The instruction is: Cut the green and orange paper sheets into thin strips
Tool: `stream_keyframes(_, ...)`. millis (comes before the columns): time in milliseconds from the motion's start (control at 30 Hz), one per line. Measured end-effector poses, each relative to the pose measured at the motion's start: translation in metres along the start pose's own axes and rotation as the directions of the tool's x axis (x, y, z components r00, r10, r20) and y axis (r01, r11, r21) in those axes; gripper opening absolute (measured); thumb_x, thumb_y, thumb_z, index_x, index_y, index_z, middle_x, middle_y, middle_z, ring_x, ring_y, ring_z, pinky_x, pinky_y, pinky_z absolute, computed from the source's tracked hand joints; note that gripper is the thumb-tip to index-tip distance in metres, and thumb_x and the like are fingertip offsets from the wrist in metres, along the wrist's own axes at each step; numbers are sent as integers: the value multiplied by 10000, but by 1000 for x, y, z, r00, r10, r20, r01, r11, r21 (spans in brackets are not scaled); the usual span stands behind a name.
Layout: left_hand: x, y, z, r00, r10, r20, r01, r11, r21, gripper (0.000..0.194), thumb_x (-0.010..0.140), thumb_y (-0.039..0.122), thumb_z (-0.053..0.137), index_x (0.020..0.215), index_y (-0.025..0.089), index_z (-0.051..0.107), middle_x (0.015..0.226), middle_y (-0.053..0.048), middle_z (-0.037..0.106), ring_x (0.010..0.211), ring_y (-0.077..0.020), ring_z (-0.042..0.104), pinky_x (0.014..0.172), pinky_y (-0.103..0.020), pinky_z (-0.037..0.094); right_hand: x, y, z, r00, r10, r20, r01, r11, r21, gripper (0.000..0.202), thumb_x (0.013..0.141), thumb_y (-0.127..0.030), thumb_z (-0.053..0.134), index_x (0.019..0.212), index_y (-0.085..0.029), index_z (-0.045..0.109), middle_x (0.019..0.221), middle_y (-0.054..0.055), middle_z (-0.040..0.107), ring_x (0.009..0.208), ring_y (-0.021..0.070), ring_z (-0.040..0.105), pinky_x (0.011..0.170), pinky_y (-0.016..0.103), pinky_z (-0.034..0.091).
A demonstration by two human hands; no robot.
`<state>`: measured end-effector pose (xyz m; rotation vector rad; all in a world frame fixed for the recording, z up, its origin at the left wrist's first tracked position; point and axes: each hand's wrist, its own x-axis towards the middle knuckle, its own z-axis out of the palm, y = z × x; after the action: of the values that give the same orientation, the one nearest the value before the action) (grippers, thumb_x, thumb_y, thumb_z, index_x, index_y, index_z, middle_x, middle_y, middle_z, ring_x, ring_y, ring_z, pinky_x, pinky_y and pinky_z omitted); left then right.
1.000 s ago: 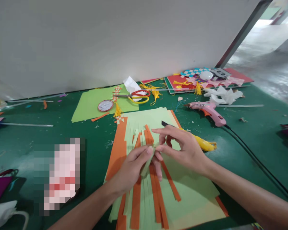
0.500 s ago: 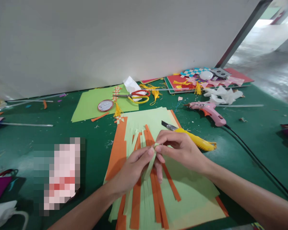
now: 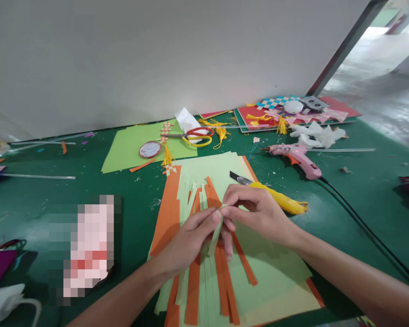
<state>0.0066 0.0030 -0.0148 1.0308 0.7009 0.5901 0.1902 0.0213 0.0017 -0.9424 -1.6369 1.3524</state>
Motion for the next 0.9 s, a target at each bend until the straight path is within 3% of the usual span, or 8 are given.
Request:
stream_keyframes(667,1,3,2,1000,28,-2,-28,1000,13,366,1002,434,395,823,163,561,601,-9,632,572,-121,596,654,-251,433,-1,0,-1,1000,-9,8,9,1000,20,164,867,-319,633,749,-213,674,689,14,616,707,165,564,660,328,431)
stream_keyframes(900,-5,11,9,992,77,-100,-35,929,368,381,995,382,405,846,145,663,629,-36,669,544,-113,529,518,-216,362,0,4,-4,1000,5,-19,-4,999,50,184,854,-328,651,731,-193,663,722,14,585,682,134,525,616,294,401)
